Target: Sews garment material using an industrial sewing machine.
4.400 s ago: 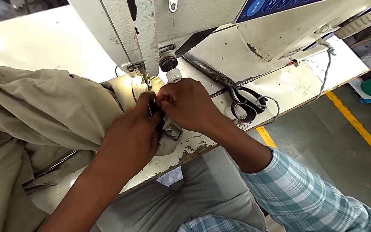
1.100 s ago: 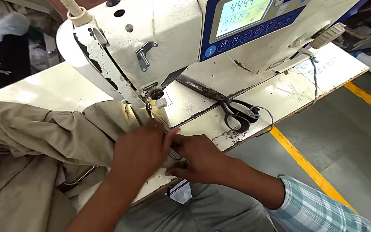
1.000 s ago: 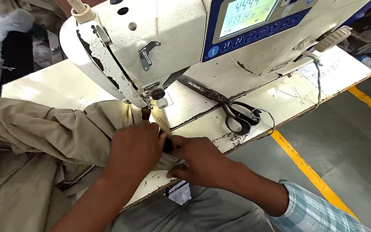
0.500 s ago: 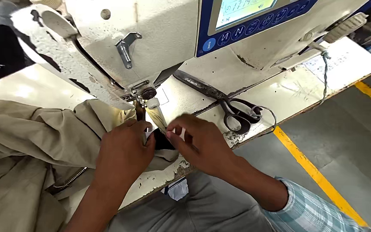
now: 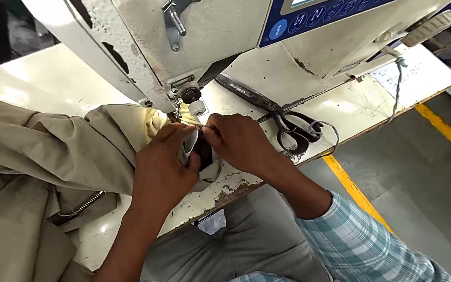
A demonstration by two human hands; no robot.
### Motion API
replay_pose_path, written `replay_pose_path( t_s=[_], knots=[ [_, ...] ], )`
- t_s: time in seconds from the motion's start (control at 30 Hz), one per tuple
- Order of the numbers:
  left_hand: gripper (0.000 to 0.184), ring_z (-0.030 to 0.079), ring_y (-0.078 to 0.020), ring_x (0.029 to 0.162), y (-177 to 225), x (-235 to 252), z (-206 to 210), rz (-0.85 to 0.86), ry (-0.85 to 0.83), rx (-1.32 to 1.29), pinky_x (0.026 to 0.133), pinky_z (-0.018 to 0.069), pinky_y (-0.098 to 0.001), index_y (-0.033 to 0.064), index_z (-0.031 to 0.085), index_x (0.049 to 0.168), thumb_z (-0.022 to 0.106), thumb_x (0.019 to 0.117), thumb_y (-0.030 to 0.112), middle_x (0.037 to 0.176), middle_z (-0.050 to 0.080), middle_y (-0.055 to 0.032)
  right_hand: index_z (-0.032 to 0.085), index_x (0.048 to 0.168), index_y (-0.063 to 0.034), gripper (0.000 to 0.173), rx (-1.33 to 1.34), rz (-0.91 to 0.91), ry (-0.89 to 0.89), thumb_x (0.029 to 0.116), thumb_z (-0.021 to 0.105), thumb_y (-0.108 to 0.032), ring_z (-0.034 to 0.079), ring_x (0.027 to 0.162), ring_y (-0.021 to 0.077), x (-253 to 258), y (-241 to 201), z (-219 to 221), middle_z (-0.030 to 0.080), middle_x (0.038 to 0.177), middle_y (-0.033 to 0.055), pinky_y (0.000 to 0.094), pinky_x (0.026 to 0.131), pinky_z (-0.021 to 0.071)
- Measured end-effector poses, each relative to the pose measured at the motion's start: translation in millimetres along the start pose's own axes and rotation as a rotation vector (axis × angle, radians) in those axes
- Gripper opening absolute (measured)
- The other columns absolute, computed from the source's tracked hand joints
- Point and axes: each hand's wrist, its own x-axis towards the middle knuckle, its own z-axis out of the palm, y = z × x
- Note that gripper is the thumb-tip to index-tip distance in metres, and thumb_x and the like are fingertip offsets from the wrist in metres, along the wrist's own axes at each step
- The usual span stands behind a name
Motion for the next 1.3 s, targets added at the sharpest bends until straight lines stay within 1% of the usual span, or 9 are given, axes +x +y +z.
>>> replay_pose_path(
  t_s=[0.17, 0.33, 0.4, 0.63, 0.8, 0.93, 1.03, 1.13, 1.3],
  knots=[
    [0.038, 0.071, -0.0193, 0.105, 0, 1, 1, -0.001, -0.023, -0.017, 0.076, 0.0584, -0.0464, 0.0167, 0.076, 0.120, 0.062, 0.0859, 0.026, 0.129, 0.070, -0.0015, 0.063, 0.087, -0.0155, 0.027, 0.062, 0.048, 0.029, 0.1024, 0.050, -0.033, 0.059, 0.060, 0.0176, 1, -6, 4, 0.054, 0.063, -0.0010, 0.0397, 0.051, 0.0421],
    [0.052, 0.070, -0.0213, 0.092, 4, 3, -6, -0.012, -0.116, 0.007, 0.070, 0.0570, -0.0470, 0.0130, 0.069, 0.133, 0.072, 0.0819, 0.023, 0.129, 0.068, -0.0058, 0.068, 0.095, -0.0157, 0.026, 0.062, 0.109, -0.088, 0.0911, 0.070, -0.041, 0.064, 0.067, 0.0178, 10, -10, -6, 0.062, 0.072, -0.0017, 0.0432, 0.057, 0.0487],
    [0.053, 0.071, -0.0222, 0.093, 5, 3, -4, 0.006, -0.127, 0.038, 0.071, 0.0582, -0.0478, 0.0132, 0.069, 0.134, 0.072, 0.0814, 0.022, 0.128, 0.068, -0.0061, 0.066, 0.085, -0.0159, 0.023, 0.064, 0.112, -0.099, 0.0923, 0.068, -0.037, 0.062, 0.067, 0.0184, 13, -9, -10, 0.060, 0.069, -0.0010, 0.0433, 0.057, 0.0465],
    [0.042, 0.069, -0.0248, 0.080, 10, 8, -8, 0.070, -0.292, 0.180, 0.061, 0.0577, -0.0497, 0.0098, 0.075, 0.121, 0.074, 0.0797, 0.018, 0.127, 0.064, -0.0060, 0.059, 0.079, -0.0149, 0.018, -0.117, -0.031, 0.184, 0.0896, 0.065, -0.028, 0.055, 0.052, 0.0206, -1, -19, 2, 0.050, 0.057, 0.0004, 0.0385, 0.045, 0.0359],
    [0.020, 0.065, -0.0175, 0.081, -2, 26, -16, 0.129, -0.307, 0.026, 0.062, 0.0548, -0.0460, 0.0144, 0.076, 0.094, 0.060, 0.0864, 0.023, 0.101, 0.064, 0.0002, 0.070, 0.105, -0.0099, 0.016, 0.078, -0.442, 0.156, 0.0923, 0.061, -0.009, 0.064, 0.077, 0.0149, -27, -1, -29, 0.065, 0.100, 0.0025, 0.0349, 0.060, 0.0542],
    [0.034, 0.062, -0.0291, 0.122, -4, 38, -31, 0.108, -0.423, -0.038, 0.098, 0.0513, -0.0554, 0.0059, 0.076, 0.115, 0.049, 0.0990, 0.019, 0.122, 0.068, -0.0124, 0.061, 0.139, -0.0114, 0.057, -0.101, -0.711, -0.088, 0.0822, 0.070, -0.016, 0.065, 0.103, 0.0232, -37, 23, -22, 0.065, 0.136, 0.0046, 0.0367, 0.075, 0.0559],
    [0.036, 0.061, -0.0287, 0.123, 0, 46, -34, 0.143, -0.460, 0.005, 0.099, 0.0488, -0.0544, 0.0071, 0.076, 0.113, 0.045, 0.0995, 0.018, 0.122, 0.068, -0.0119, 0.069, 0.126, -0.0085, 0.046, -0.176, -0.821, -0.023, 0.0889, 0.073, -0.035, 0.064, 0.091, 0.0255, -15, 27, -10, 0.068, 0.129, 0.0073, 0.0366, 0.064, 0.0525],
    [0.036, 0.057, -0.0290, 0.131, 5, 50, -39, 0.112, -0.517, 0.033, 0.108, 0.0442, -0.0541, 0.0076, 0.076, 0.117, 0.045, 0.1019, 0.018, 0.129, 0.068, -0.0118, 0.074, 0.097, -0.0051, 0.016, -0.124, -0.962, 0.030, 0.0904, 0.067, -0.018, 0.066, 0.079, 0.0245, 3, 27, -5, 0.073, 0.101, 0.0084, 0.0365, 0.057, 0.0501],
    [0.036, 0.061, -0.0224, 0.117, 6, 51, -39, 0.128, -0.524, 0.052, 0.096, 0.0497, -0.0495, 0.0122, 0.077, 0.113, 0.045, 0.0990, 0.020, 0.116, 0.068, -0.0053, 0.072, 0.111, -0.0048, 0.034, -0.082, -0.869, -0.026, 0.0884, 0.076, -0.029, 0.069, 0.071, 0.0229, -1, 29, -9, 0.072, 0.101, 0.0092, 0.0391, 0.054, 0.0523]
  ],
)
